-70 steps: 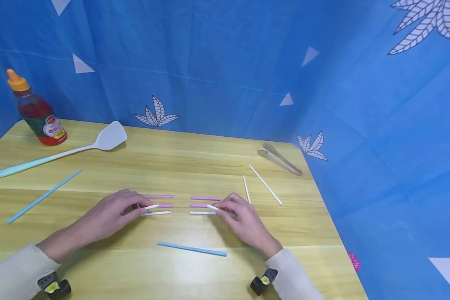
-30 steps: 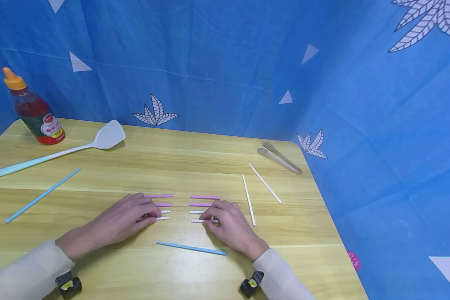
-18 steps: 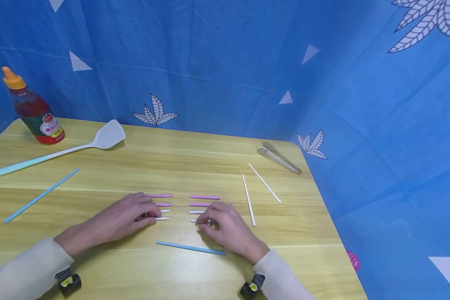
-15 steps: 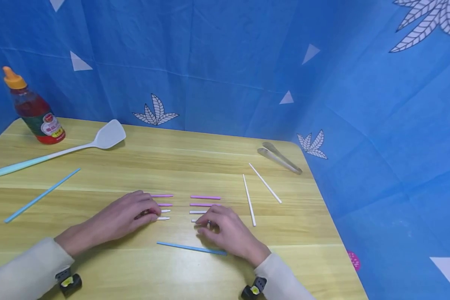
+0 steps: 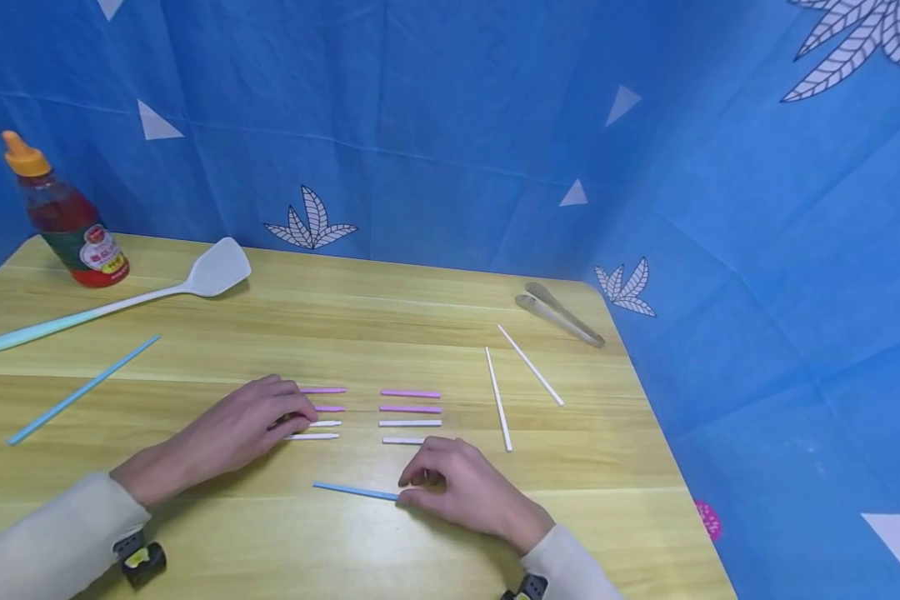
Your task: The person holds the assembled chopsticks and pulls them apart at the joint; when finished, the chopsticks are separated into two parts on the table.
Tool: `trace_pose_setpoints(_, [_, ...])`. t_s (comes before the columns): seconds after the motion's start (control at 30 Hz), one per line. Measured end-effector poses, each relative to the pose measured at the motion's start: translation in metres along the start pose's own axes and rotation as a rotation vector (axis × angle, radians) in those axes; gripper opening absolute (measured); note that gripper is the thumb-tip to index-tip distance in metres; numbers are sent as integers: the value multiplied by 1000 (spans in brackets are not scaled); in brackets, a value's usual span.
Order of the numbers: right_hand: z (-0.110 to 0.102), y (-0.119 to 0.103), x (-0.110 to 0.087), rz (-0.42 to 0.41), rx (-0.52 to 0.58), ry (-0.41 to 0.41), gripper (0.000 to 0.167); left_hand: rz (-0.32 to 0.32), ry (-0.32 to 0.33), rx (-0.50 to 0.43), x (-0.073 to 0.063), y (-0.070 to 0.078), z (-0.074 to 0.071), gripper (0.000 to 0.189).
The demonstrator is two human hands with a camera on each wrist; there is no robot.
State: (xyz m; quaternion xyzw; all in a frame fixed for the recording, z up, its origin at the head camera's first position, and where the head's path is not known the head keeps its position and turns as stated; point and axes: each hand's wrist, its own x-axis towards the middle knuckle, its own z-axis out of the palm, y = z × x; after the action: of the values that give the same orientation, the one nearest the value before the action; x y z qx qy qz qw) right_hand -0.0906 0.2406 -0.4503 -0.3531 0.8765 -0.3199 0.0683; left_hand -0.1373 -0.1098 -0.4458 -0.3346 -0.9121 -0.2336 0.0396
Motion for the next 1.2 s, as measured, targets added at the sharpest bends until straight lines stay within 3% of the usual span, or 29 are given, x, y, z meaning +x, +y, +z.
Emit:
trace_pose_setpoints(0.2, [-1,0,-3,4,24,-21,6,11,4,1,0,-1,0,13])
trace_pose_setpoints(0.4, [0,3,-1,-27,-5,-21,4,-17,5,-25,-2,1,-2,14])
trace_pose_setpoints(0.67, [-2,2,7,-99,-93,22,4,-30,-18,-98,3,21,-4,11])
trace_pose_setpoints(1.0, [-12,-15,31,-64,-42,100,6,2,-47,-214,8,46,0,15])
trace_pose_setpoints(1.2, [-13,-19,42,-24,-5,144,8,22,13,-238,10,45,0,14])
